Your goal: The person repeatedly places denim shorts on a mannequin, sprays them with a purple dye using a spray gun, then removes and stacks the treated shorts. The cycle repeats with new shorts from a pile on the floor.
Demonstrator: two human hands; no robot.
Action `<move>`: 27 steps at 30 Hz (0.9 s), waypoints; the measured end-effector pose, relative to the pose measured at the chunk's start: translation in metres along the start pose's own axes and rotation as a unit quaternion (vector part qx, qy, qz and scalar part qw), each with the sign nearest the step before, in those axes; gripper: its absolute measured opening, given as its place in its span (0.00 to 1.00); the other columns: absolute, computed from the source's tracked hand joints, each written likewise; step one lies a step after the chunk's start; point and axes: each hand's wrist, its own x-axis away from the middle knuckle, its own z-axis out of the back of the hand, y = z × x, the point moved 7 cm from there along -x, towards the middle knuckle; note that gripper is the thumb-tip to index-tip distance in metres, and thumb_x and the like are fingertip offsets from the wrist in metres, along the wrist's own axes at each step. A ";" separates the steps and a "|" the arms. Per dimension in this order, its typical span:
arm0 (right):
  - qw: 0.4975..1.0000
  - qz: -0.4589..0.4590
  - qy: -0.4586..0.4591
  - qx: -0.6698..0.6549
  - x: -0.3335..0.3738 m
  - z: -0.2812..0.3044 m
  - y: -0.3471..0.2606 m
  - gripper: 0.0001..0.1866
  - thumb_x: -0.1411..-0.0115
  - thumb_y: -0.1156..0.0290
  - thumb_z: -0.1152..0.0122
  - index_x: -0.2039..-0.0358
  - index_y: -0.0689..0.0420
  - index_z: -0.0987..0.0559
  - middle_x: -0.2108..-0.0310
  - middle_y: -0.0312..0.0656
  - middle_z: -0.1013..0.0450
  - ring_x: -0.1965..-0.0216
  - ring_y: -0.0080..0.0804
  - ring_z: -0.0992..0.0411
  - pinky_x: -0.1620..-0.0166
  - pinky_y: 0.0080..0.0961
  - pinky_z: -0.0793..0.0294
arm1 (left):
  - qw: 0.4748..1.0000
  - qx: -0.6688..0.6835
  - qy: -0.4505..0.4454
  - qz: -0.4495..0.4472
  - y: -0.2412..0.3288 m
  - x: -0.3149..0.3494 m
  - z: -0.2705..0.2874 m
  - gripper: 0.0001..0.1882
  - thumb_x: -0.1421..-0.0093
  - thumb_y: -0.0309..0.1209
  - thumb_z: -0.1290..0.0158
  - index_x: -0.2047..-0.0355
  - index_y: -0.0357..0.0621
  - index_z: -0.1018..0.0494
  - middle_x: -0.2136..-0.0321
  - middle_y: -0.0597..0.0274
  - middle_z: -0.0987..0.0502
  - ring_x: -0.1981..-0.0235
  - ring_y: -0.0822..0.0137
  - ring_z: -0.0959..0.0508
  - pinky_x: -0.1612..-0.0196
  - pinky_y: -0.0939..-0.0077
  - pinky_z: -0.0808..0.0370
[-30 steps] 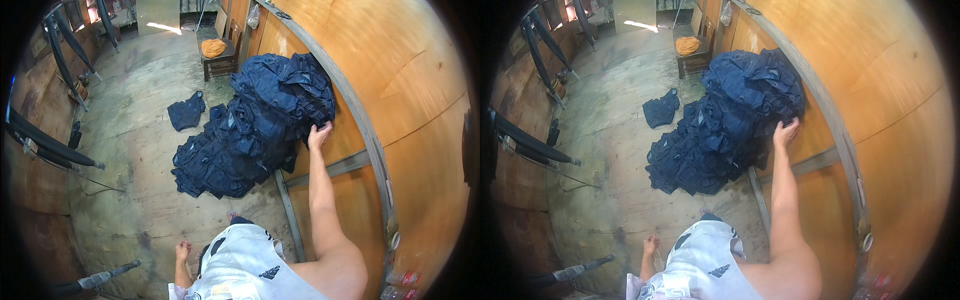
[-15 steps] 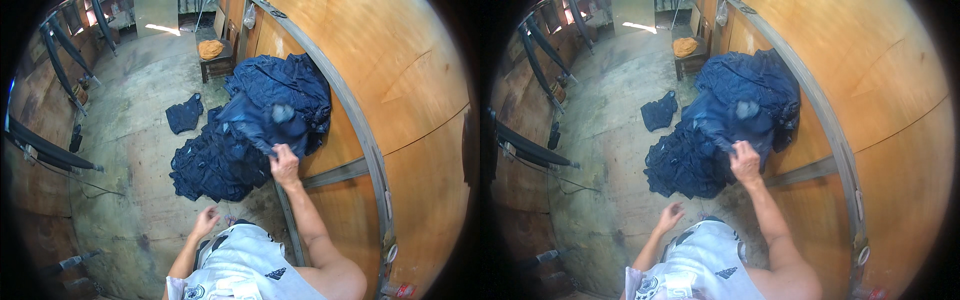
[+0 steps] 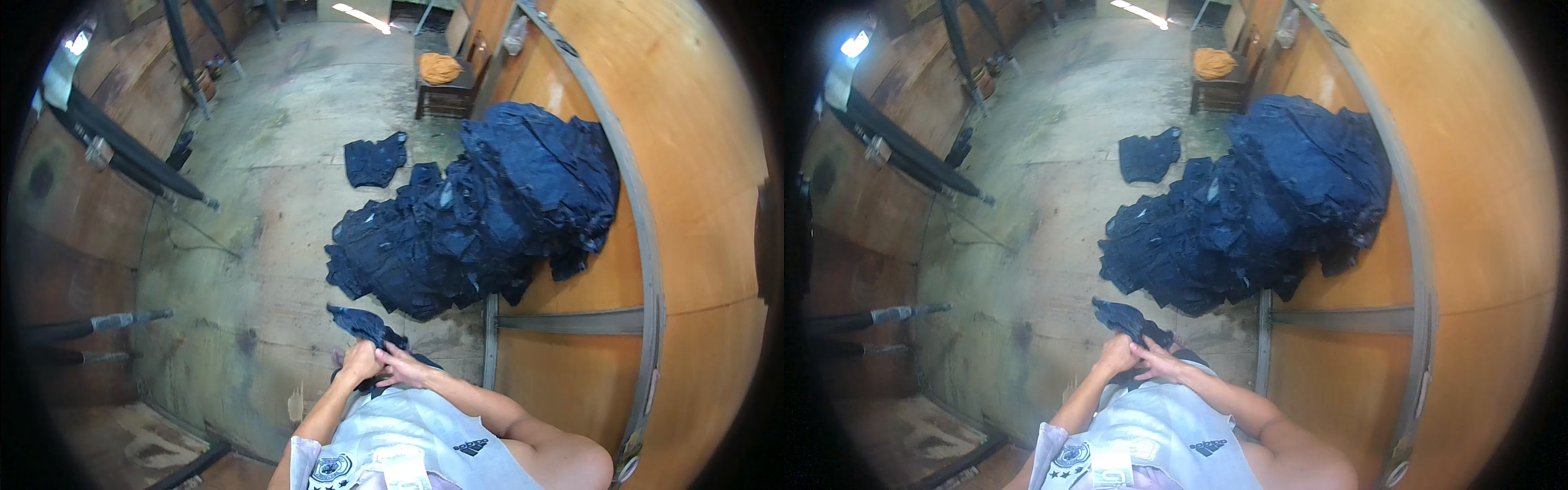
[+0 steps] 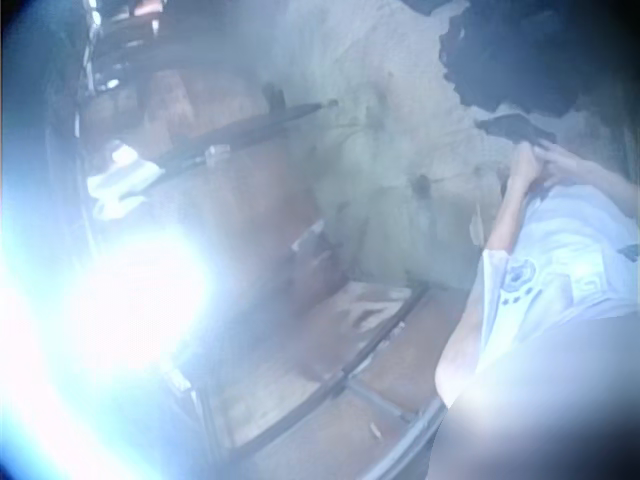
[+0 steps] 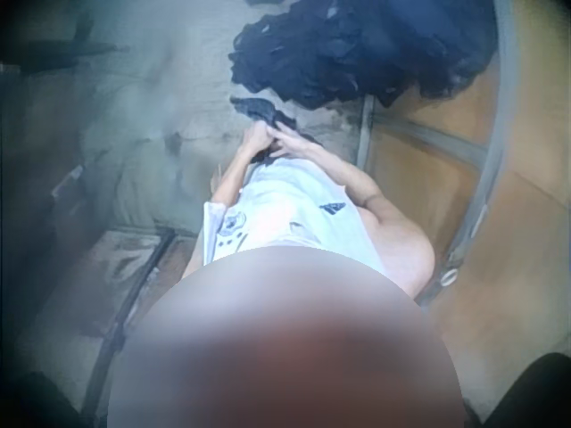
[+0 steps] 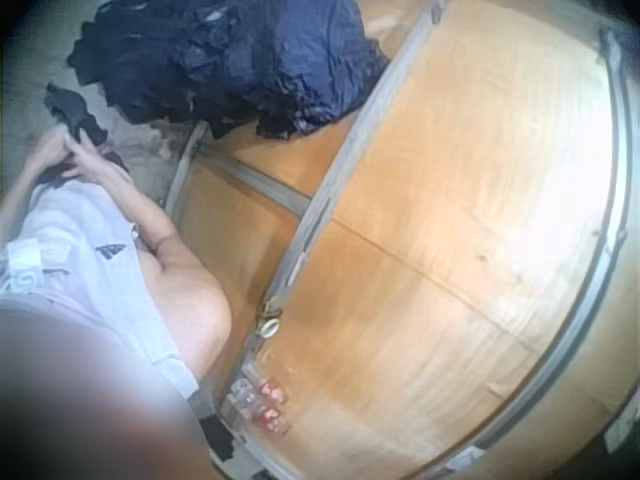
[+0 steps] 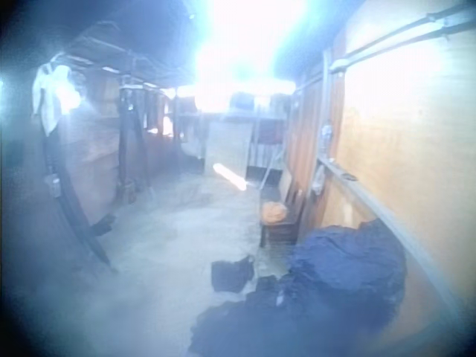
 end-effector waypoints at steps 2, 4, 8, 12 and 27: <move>0.998 0.010 -0.003 0.065 -0.017 -0.019 0.007 0.59 0.40 0.35 0.42 0.32 0.71 0.59 0.32 0.63 0.51 0.31 0.50 0.47 0.38 0.37 0.32 | 0.992 -0.060 -0.067 -0.093 -0.008 0.022 -0.011 0.23 0.49 0.40 0.42 0.59 0.32 0.23 0.60 0.34 0.21 0.56 0.38 0.21 0.51 0.53 0.24; 0.983 -0.015 0.057 0.173 -0.033 -0.026 0.010 0.58 0.40 0.37 0.43 0.36 0.78 0.55 0.37 0.66 0.44 0.35 0.50 0.38 0.42 0.32 0.27 | 0.991 0.047 -0.093 -0.082 -0.031 0.034 -0.002 0.29 0.48 0.40 0.41 0.52 0.30 0.26 0.55 0.33 0.23 0.52 0.46 0.22 0.48 0.60 0.26; 0.979 -0.026 0.144 0.144 -0.071 -0.029 0.002 0.53 0.38 0.40 0.42 0.33 0.70 0.52 0.51 0.64 0.30 0.61 0.47 0.21 0.58 0.36 0.17 | 0.935 0.332 -0.120 -0.030 -0.074 0.050 0.027 0.41 0.41 0.41 0.42 0.34 0.30 0.42 0.35 0.36 0.39 0.34 0.49 0.38 0.34 0.64 0.39; 0.977 -0.016 0.135 0.167 -0.120 -0.042 -0.009 0.42 0.39 0.51 0.38 0.35 0.65 0.44 0.50 0.56 0.28 0.58 0.51 0.22 0.59 0.42 0.17 | 0.950 0.284 -0.128 -0.030 -0.101 0.054 0.052 0.42 0.41 0.46 0.42 0.35 0.29 0.40 0.34 0.41 0.39 0.31 0.52 0.42 0.31 0.64 0.45; 0.770 0.472 0.372 0.214 -0.146 0.123 -0.336 0.27 0.34 0.59 0.41 0.40 0.60 0.34 0.63 0.36 0.26 0.68 0.23 0.29 0.70 0.25 0.26 | 0.929 0.183 0.169 0.272 -0.366 0.036 0.051 0.23 0.40 0.38 0.48 0.56 0.26 0.22 0.59 0.31 0.21 0.52 0.51 0.19 0.50 0.60 0.25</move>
